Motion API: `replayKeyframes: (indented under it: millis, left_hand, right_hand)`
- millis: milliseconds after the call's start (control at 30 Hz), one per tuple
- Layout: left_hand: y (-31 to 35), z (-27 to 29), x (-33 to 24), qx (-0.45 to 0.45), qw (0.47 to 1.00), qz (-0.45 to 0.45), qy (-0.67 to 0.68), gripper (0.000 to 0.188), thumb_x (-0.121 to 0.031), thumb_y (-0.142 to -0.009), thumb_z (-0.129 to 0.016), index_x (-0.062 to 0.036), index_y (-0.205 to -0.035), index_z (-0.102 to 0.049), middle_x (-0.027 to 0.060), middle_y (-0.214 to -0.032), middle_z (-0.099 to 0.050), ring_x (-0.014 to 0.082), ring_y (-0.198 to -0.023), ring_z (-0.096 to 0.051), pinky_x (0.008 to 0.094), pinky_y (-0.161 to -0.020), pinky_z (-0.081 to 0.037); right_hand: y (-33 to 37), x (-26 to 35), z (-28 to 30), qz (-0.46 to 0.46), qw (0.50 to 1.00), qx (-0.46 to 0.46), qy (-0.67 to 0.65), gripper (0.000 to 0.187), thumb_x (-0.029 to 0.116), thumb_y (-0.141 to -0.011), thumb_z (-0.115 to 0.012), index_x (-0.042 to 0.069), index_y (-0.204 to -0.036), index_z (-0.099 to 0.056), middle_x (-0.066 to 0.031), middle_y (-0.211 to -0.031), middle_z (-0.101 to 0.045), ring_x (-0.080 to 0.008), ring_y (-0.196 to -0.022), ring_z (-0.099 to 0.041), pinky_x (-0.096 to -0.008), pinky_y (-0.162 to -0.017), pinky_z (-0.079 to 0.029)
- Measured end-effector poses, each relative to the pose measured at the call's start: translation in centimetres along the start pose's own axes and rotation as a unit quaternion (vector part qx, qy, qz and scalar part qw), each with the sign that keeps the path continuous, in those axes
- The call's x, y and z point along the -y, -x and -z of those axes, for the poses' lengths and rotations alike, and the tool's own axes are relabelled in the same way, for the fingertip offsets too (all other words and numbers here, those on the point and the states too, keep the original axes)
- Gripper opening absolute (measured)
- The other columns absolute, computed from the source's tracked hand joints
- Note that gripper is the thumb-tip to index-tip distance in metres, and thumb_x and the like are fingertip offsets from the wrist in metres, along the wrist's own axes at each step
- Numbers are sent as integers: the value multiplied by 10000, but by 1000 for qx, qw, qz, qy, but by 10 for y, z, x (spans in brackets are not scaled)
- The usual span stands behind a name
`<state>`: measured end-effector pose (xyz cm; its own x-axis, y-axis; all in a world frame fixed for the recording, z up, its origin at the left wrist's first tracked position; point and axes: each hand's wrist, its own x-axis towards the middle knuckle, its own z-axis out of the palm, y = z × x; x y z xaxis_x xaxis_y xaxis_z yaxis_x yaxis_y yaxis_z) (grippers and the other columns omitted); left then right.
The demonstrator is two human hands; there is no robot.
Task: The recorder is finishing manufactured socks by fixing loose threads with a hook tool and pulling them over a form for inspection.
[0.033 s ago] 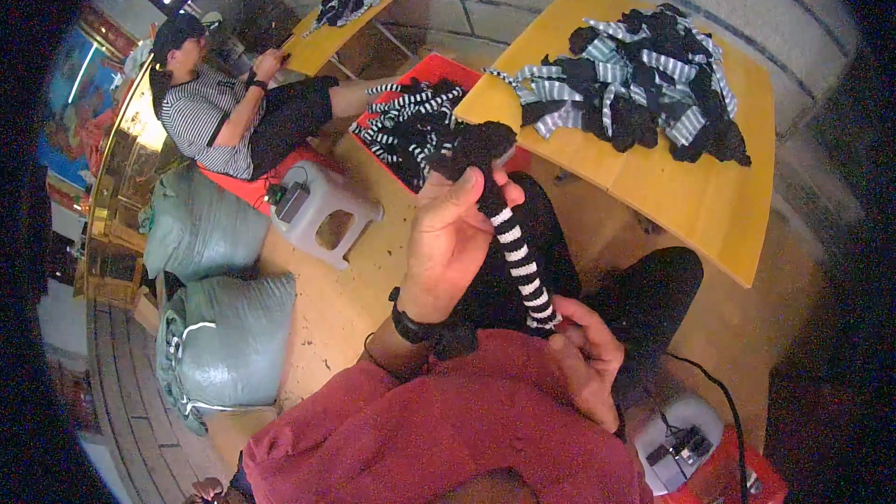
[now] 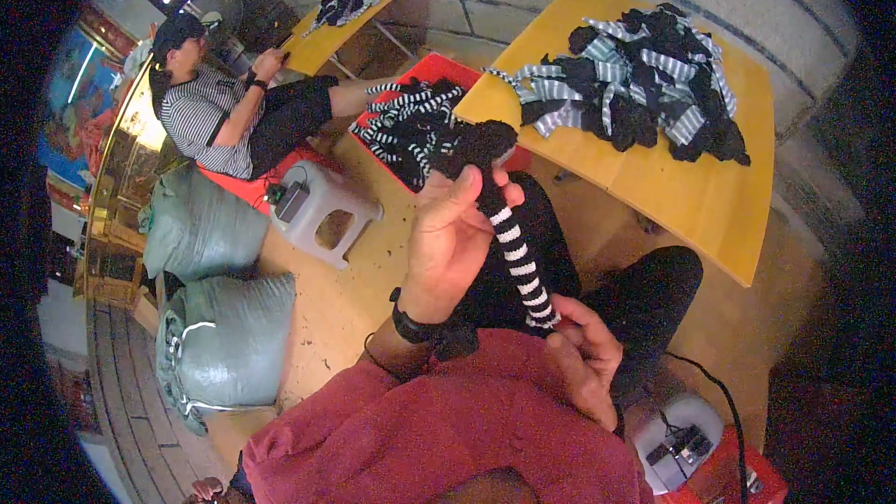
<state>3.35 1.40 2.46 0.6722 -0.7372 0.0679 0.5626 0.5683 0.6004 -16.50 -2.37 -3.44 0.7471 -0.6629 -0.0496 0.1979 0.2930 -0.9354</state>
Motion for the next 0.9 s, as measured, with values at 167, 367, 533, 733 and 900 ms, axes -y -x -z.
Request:
replayKeyframes:
  millis: [167,367,533,733,900]
  left_hand:
    - [7,-11,4,-24,1000,1,-20,273,-167,-883,-558,21,-1079,-534,97,-929,-618,180,-822,-610,289,-738,-493]
    - [23,-6,38,-30,996,-9,-78,227,-197,-893,-552,17,-967,-570,94,-912,-634,131,-830,-597,269,-740,-473]
    - [23,7,39,-17,997,29,-72,223,-141,-886,-542,-1,-1060,-532,118,-946,-625,203,-887,-610,338,-809,-487]
    - [8,17,-27,-27,948,-162,-271,337,24,-755,-650,-18,-1079,-567,89,-1152,-549,145,-979,-558,251,-705,-509]
    - [9,-1,-43,87,952,-43,-289,354,-2,-778,-622,21,-1122,-544,151,-1124,-558,187,-951,-585,249,-597,-530]
  right_hand:
    - [-4,-15,1,82,997,-2,-1,364,38,-829,-552,-44,-1177,-489,15,-620,-532,-30,-504,-409,-175,-479,-320]
    - [-3,-23,-8,86,992,-92,-5,350,23,-819,-563,-27,-1162,-513,-2,-736,-582,-36,-575,-448,-181,-538,-361]
    - [-2,-15,-2,68,994,-79,-13,316,-5,-813,-562,-13,-1129,-554,11,-782,-585,-42,-649,-483,-185,-598,-388]
    - [-3,-2,21,67,991,-42,104,274,-33,-805,-553,-12,-1075,-597,-13,-826,-617,-55,-697,-529,-210,-614,-422]
    - [-9,11,25,96,973,26,209,311,-62,-758,-564,-11,-1062,-607,-71,-869,-658,-100,-748,-599,-221,-679,-455]
